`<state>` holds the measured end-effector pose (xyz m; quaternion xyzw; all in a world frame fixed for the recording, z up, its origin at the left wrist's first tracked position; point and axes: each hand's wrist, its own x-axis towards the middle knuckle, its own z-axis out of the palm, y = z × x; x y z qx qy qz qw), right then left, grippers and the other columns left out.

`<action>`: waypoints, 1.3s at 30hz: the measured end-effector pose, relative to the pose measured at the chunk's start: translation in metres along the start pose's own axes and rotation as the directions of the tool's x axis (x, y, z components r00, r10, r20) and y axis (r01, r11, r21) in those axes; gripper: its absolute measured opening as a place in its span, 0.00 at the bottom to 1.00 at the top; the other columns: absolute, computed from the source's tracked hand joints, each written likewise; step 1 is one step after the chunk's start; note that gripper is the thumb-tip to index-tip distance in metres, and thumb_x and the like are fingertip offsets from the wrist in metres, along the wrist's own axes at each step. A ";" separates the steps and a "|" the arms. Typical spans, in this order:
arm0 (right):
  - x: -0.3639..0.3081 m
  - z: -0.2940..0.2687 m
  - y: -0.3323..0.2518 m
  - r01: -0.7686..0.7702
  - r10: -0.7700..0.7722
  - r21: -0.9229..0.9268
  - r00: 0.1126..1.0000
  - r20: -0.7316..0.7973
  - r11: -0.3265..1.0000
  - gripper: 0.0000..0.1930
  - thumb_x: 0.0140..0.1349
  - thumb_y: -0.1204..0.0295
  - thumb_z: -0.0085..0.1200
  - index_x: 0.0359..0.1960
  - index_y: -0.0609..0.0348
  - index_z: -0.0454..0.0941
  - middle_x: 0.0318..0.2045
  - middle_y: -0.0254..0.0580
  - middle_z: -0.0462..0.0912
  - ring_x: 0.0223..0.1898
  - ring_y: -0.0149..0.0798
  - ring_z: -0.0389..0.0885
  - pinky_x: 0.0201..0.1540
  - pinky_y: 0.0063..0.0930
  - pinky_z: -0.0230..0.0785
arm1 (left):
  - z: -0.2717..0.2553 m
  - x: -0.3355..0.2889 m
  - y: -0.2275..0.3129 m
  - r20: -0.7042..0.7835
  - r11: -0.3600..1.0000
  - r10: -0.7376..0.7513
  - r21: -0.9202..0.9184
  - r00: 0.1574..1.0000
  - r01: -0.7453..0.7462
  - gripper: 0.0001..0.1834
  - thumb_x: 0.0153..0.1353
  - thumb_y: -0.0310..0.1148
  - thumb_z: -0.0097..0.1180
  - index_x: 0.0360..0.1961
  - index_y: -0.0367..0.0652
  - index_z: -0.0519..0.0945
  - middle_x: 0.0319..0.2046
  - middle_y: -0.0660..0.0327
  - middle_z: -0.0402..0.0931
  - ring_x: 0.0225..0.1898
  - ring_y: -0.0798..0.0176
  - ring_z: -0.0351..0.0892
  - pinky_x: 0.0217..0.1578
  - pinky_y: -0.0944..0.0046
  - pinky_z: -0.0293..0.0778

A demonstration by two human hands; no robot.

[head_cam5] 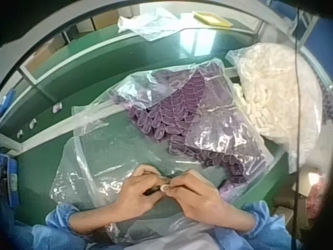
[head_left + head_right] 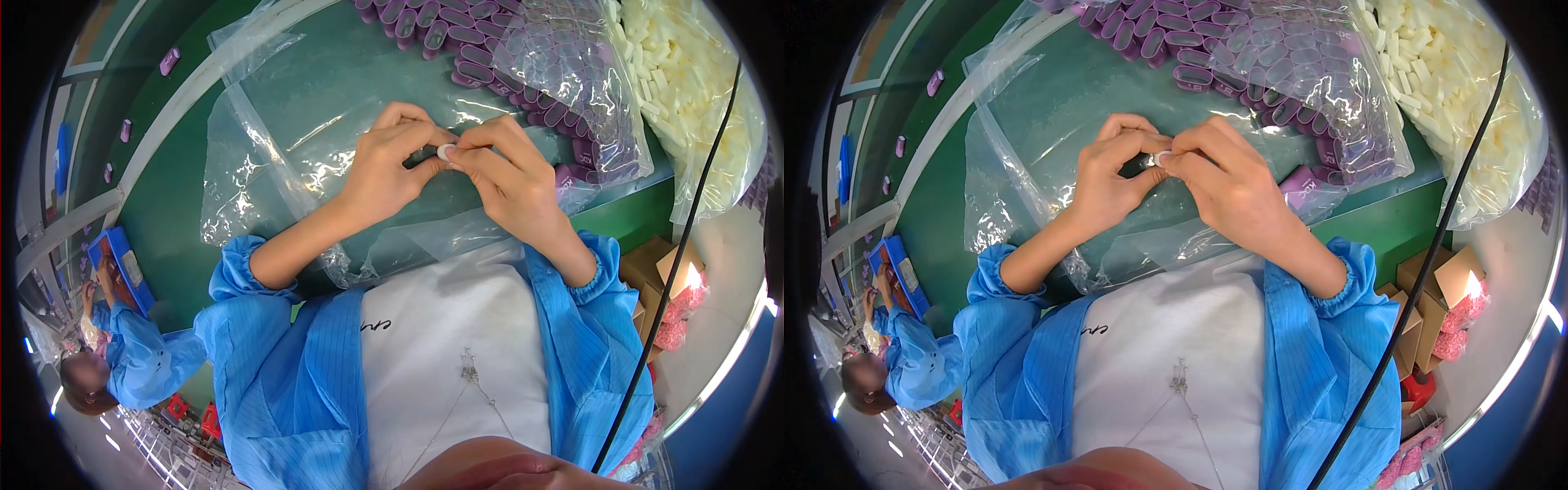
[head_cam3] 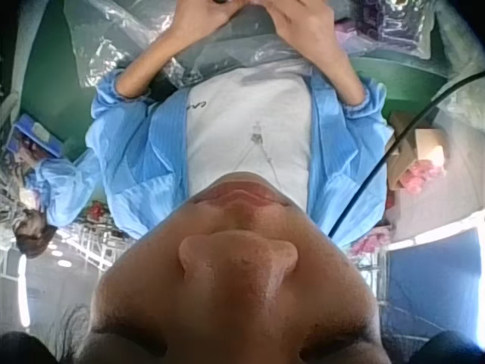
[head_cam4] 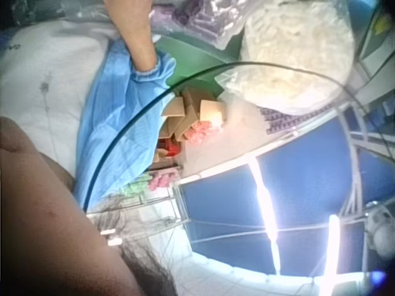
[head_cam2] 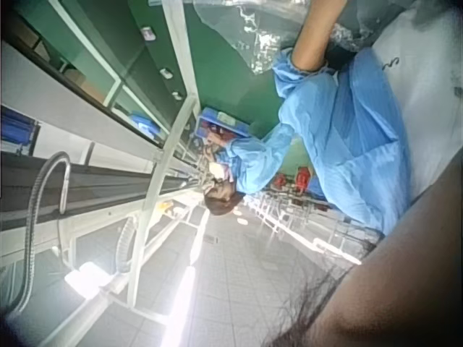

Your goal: The person repeatedly picks up small white cylindrical objects and purple plastic capsule halves from a green work surface. They insert the white objects into the purple halves and place the assembled units into a clear plastic bag. The process is repetitive and continuous throughout the clip.

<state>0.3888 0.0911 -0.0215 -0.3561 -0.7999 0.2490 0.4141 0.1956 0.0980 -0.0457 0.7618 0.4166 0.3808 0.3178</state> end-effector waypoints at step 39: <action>-0.016 -0.023 0.002 0.273 -0.228 -0.262 0.955 0.191 0.925 0.18 0.42 0.81 0.61 0.38 0.76 0.80 0.41 0.53 0.81 0.37 0.47 0.81 0.35 0.33 0.79 | 0.007 -0.008 0.006 0.041 0.995 0.026 0.093 0.999 -0.030 0.16 0.45 0.25 0.75 0.38 0.42 0.86 0.37 0.61 0.86 0.38 0.60 0.77 0.36 0.63 0.77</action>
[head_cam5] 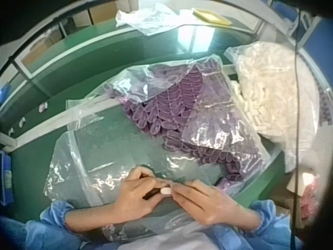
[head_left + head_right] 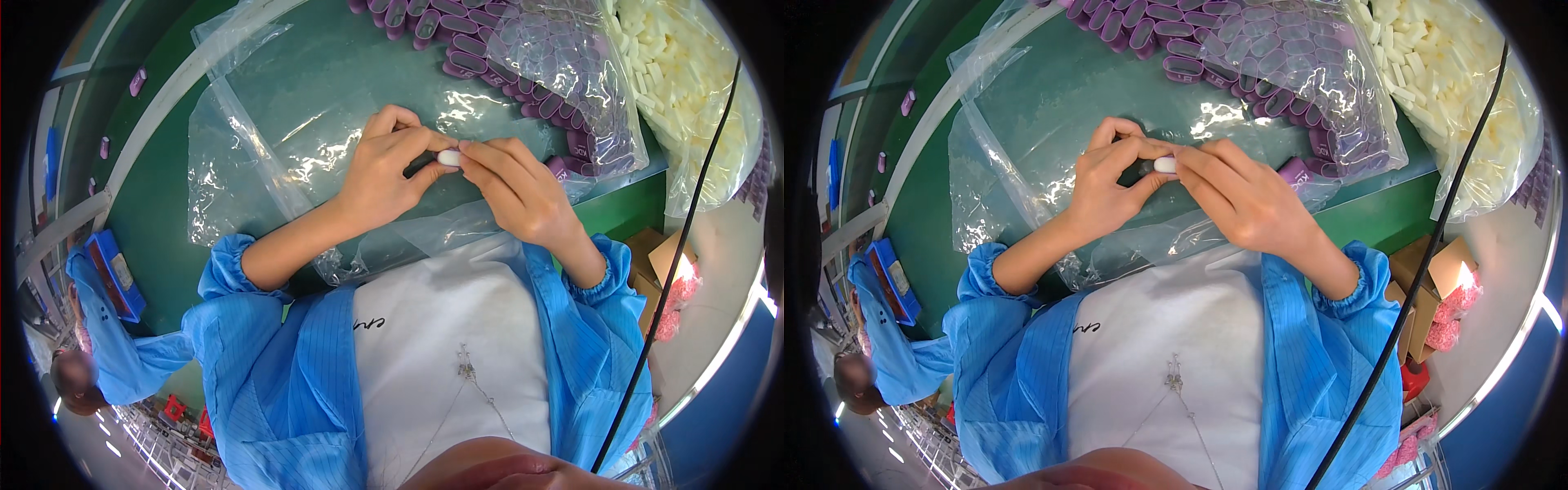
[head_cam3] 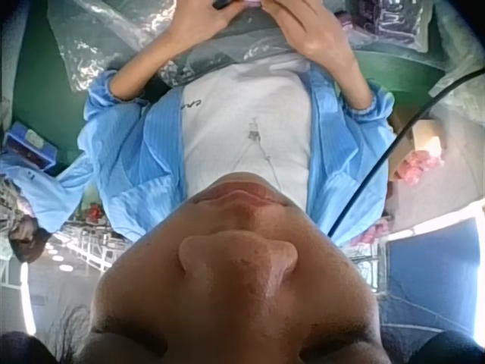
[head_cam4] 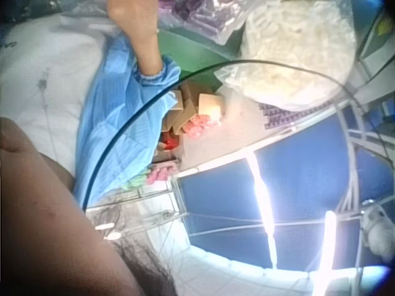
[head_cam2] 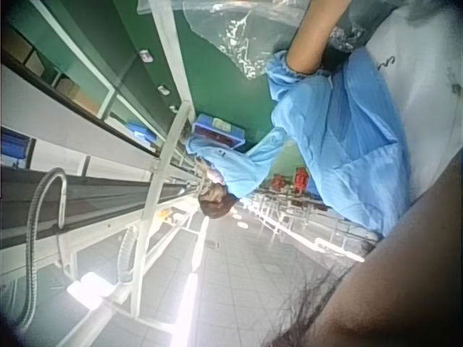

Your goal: The person repeatedly picks up small white cylindrical objects and purple plastic capsule halves from a green work surface. They insert the white objects into the purple halves and place the assembled units into a clear plastic bag. The process is repetitive and continuous throughout the clip.

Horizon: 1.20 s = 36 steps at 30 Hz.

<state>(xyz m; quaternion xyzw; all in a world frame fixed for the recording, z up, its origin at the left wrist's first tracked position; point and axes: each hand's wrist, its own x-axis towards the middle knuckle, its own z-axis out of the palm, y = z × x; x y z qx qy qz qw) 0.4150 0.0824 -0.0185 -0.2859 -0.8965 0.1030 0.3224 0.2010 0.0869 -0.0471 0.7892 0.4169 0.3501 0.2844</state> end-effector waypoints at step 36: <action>-0.051 -0.089 0.219 -0.773 0.702 -0.402 0.624 -0.342 0.491 0.14 0.61 0.64 0.63 0.41 0.61 0.82 0.36 0.52 0.86 0.37 0.53 0.86 0.40 0.42 0.76 | -0.252 0.130 -0.268 -0.021 0.783 0.024 0.622 0.999 -0.006 0.24 0.60 0.18 0.50 0.54 0.52 0.83 0.52 0.54 0.79 0.50 0.49 0.81 0.55 0.58 0.74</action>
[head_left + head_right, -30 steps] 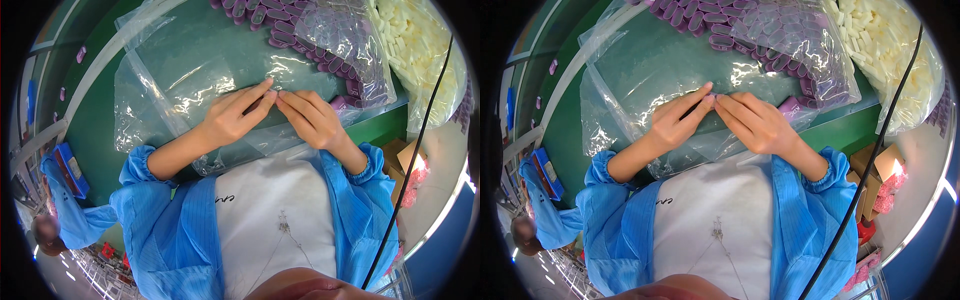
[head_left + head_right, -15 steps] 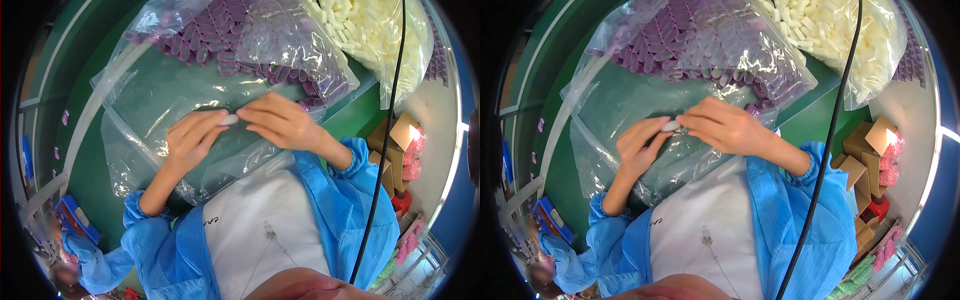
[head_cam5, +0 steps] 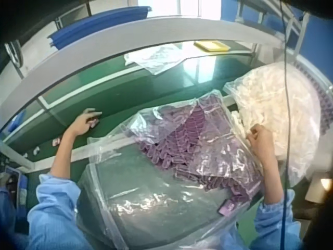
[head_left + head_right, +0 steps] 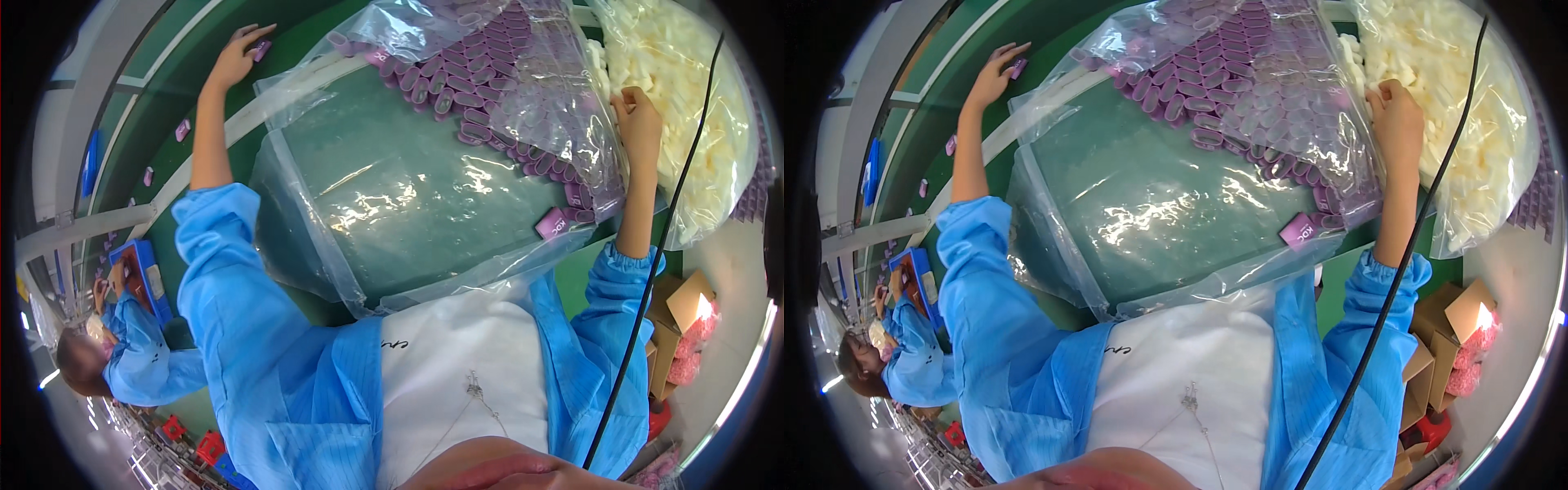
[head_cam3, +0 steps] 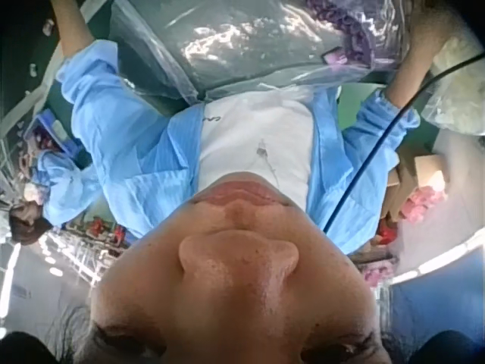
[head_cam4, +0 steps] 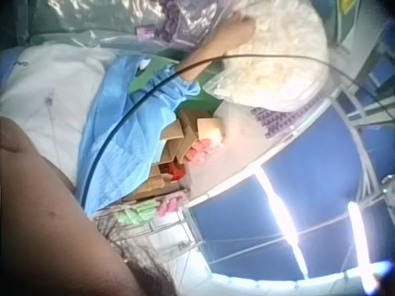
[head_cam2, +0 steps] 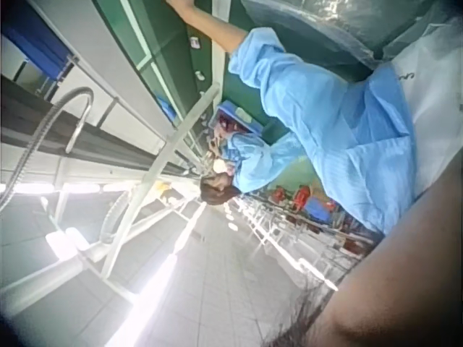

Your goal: The person repeatedly picks up small white cylindrical objects and purple plastic capsule halves from a green work surface. They insert the white objects into the purple halves and place the assembled units into a clear plastic bag. The process is repetitive and continuous throughout the clip.

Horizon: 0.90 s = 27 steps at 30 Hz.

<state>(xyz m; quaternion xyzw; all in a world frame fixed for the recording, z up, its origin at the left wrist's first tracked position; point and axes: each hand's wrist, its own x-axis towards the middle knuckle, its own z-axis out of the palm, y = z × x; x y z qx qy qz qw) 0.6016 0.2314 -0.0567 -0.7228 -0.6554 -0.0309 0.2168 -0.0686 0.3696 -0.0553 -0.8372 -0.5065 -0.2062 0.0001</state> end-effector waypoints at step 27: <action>-0.111 -0.055 -0.144 0.096 -0.153 0.796 0.988 -0.004 0.598 0.12 0.59 0.82 0.64 0.45 0.66 0.82 0.37 0.43 0.84 0.33 0.29 0.82 0.37 0.22 0.75 | 0.009 -0.079 0.323 0.390 0.217 -0.184 -0.879 0.902 0.424 0.24 0.59 0.17 0.63 0.58 0.37 0.79 0.52 0.60 0.73 0.55 0.66 0.74 0.57 0.65 0.70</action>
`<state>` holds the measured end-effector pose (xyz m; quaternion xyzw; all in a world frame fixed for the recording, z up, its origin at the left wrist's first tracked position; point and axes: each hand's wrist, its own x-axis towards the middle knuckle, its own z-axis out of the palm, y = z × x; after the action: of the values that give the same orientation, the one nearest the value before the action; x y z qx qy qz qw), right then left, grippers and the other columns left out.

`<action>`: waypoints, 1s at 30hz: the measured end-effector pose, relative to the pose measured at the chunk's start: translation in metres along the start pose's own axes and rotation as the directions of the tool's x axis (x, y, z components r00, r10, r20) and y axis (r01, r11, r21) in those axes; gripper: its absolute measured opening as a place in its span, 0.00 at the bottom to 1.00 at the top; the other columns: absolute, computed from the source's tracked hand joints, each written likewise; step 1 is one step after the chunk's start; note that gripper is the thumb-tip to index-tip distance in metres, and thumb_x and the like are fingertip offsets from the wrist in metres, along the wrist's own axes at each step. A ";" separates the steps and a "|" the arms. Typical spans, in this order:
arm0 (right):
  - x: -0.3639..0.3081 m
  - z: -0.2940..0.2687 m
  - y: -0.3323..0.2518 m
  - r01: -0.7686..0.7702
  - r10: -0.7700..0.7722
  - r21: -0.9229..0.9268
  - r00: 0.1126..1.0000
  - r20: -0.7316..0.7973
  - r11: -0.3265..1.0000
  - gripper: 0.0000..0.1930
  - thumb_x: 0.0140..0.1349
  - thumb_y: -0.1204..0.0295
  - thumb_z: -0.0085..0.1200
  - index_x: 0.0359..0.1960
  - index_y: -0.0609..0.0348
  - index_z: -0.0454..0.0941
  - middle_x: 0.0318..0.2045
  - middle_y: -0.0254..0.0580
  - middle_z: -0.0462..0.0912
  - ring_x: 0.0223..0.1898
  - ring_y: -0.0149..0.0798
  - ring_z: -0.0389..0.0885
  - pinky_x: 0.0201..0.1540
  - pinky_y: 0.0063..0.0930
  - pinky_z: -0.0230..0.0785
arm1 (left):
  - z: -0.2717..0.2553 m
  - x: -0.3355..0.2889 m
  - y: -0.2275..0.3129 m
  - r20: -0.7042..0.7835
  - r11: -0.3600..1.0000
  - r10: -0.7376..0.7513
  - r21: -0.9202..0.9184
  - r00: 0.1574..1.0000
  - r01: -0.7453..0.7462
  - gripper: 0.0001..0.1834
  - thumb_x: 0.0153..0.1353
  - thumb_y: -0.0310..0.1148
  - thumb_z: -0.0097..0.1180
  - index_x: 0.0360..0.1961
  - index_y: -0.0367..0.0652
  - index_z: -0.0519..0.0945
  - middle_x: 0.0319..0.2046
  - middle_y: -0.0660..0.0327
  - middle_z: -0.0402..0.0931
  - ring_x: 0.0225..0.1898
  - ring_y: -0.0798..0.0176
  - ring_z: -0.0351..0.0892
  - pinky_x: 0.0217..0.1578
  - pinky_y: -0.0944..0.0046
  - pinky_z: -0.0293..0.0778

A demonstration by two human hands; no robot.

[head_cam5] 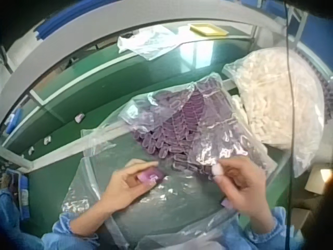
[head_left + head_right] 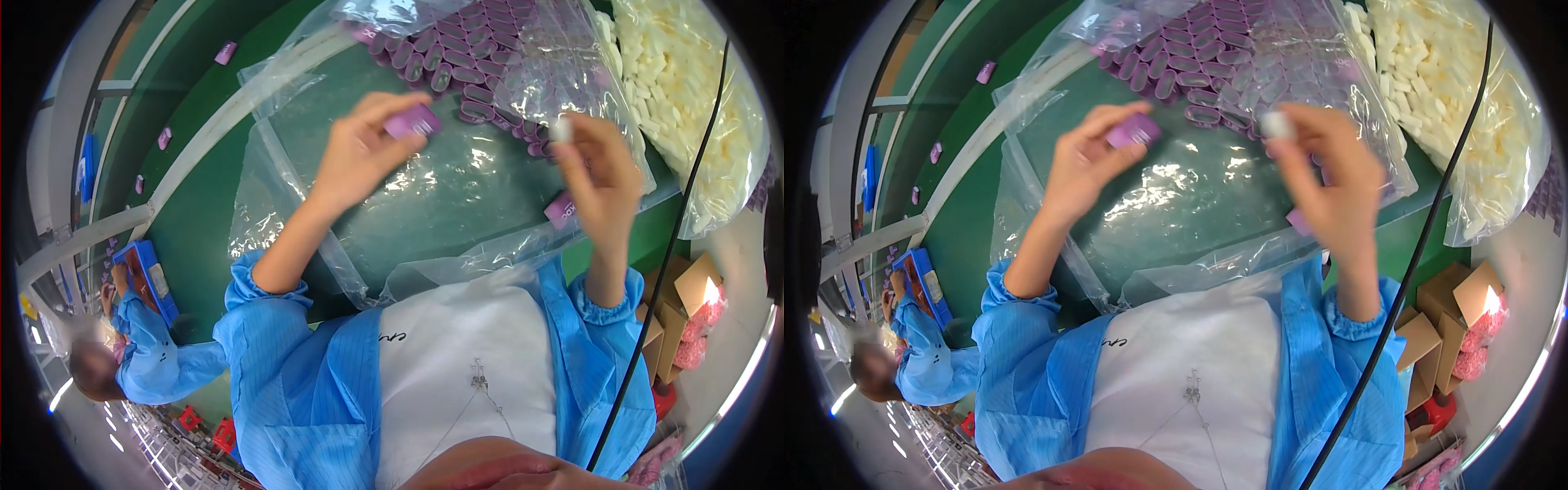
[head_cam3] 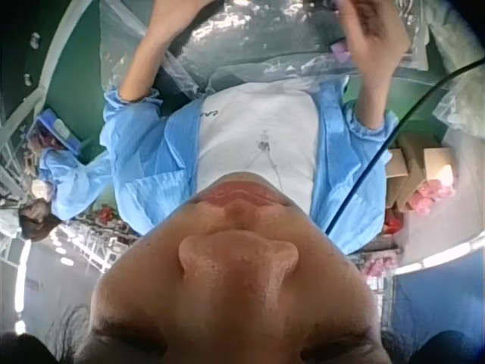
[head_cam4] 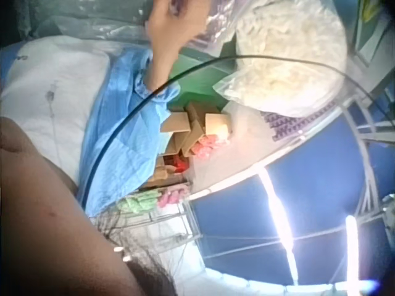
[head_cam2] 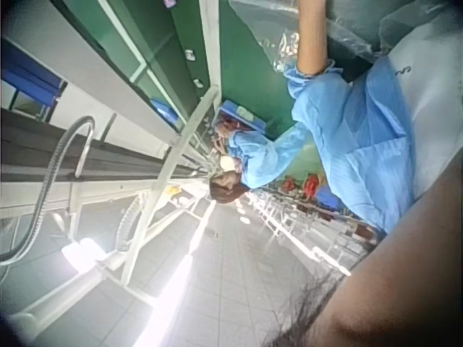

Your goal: The person repeatedly picks up small white cylindrical objects and purple plastic capsule halves from a green work surface. They insert the white objects into the purple halves and place the assembled units into a clear plastic bag. The process is repetitive and continuous throughout the clip.

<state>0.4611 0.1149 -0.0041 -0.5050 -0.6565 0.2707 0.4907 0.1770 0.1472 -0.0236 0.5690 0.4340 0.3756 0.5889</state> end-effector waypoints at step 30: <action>-0.019 0.038 -0.005 0.437 -0.373 -0.107 0.853 0.366 0.893 0.15 0.45 0.85 0.61 0.39 0.71 0.82 0.36 0.49 0.82 0.30 0.45 0.81 0.32 0.33 0.76 | 0.054 -0.018 -0.033 -0.012 0.847 0.372 0.414 0.928 -0.334 0.15 0.45 0.24 0.74 0.37 0.40 0.87 0.33 0.58 0.86 0.36 0.57 0.83 0.35 0.61 0.79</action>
<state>0.4247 0.1006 -0.0207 -0.3448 -0.8445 0.1802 0.3681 0.2199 0.1096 -0.0566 0.7305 0.4168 0.4052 0.3584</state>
